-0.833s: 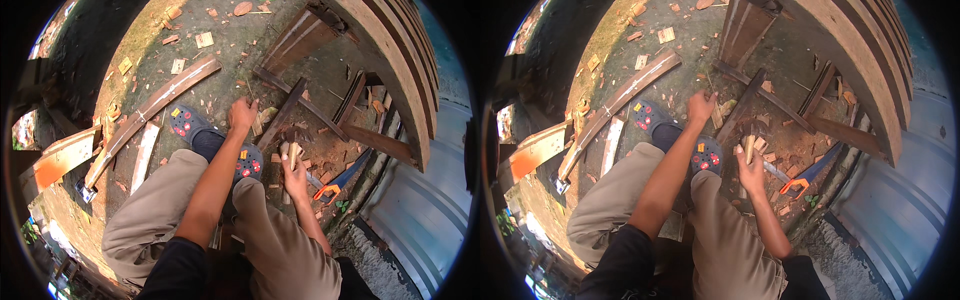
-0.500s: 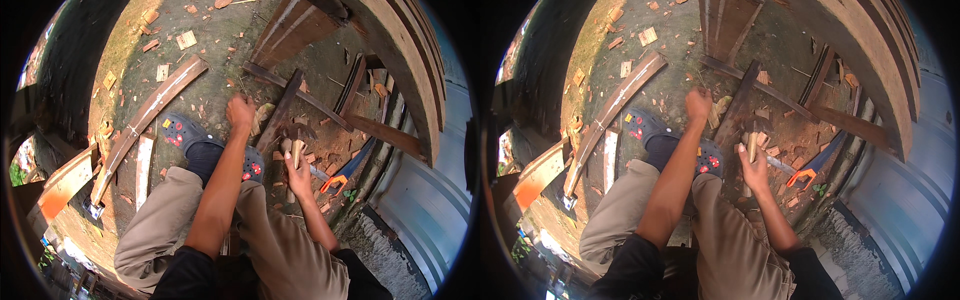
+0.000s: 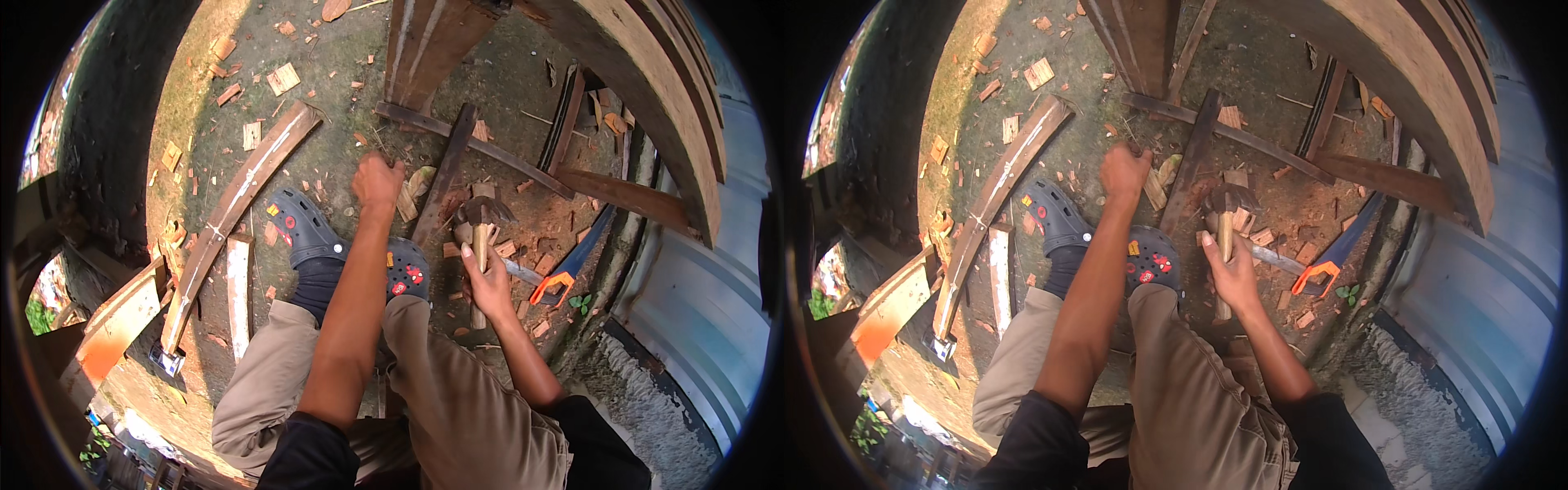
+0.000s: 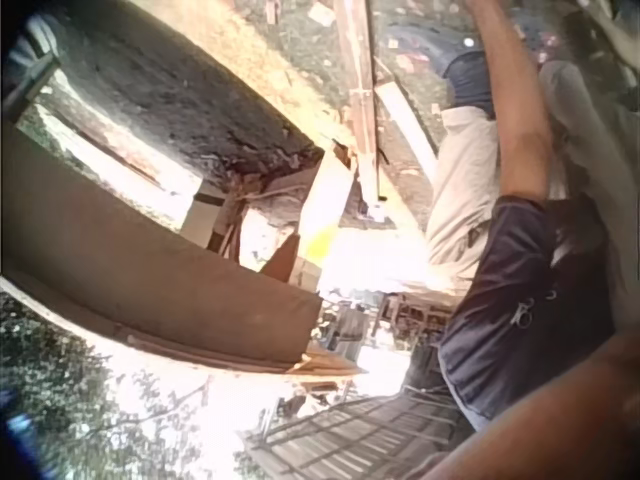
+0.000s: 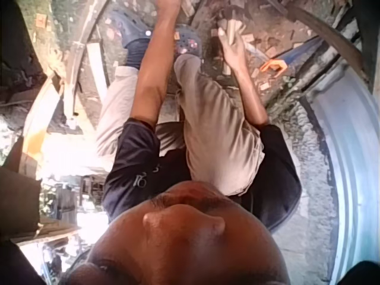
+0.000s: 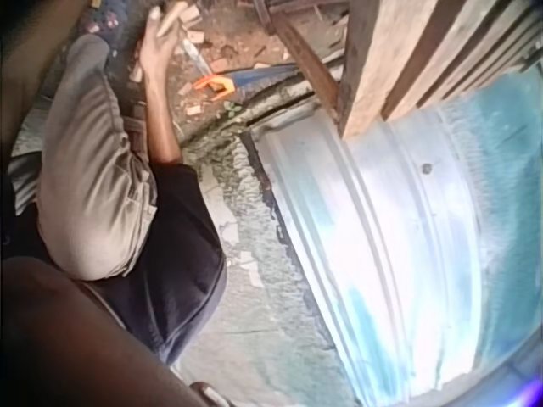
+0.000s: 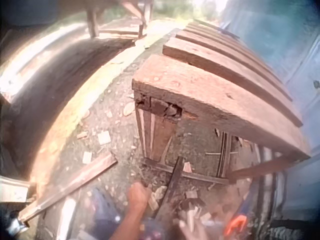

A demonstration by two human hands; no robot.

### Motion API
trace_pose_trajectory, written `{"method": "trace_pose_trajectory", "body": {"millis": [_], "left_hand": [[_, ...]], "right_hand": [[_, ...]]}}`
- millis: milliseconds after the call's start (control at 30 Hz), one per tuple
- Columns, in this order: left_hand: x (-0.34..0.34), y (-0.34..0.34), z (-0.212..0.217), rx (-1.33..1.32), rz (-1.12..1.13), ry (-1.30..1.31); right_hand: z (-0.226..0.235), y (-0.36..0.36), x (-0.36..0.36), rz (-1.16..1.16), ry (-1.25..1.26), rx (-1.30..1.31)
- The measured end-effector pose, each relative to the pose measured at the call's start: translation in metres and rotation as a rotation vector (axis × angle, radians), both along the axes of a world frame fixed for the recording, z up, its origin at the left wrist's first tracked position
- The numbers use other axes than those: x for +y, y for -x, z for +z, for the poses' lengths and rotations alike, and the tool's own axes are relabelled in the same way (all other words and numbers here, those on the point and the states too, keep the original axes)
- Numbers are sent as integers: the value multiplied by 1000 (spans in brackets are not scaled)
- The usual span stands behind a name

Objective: The person sits on the ground and uses a hammer to drive nails into a wooden frame, securing a wooden plank to the structure. The person repeatedly positions the plank and hammers nails to attach it.

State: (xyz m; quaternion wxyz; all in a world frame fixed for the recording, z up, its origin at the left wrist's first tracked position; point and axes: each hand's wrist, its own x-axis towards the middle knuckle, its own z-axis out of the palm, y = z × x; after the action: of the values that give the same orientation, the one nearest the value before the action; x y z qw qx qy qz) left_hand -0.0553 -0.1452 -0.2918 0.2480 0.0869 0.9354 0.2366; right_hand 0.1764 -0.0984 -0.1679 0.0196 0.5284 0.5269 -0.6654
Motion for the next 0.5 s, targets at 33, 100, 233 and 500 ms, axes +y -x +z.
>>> {"method": "trace_pose_trajectory", "body": {"millis": [33, 100, 233, 500], "left_hand": [[1, 0, 1, 11, -6, 12], [0, 1, -3, -34, 65, -44], [-2, 1, -9, -42, 91, -68], [-23, 8, -15, -453, 484, -858]], "right_hand": [[2, 3, 0, -20, 15, 2], [5, 8, -2, -40, 36, 10], [5, 7, -3, -30, 57, 23], [2, 7, 3, -27, 26, 15]]}}
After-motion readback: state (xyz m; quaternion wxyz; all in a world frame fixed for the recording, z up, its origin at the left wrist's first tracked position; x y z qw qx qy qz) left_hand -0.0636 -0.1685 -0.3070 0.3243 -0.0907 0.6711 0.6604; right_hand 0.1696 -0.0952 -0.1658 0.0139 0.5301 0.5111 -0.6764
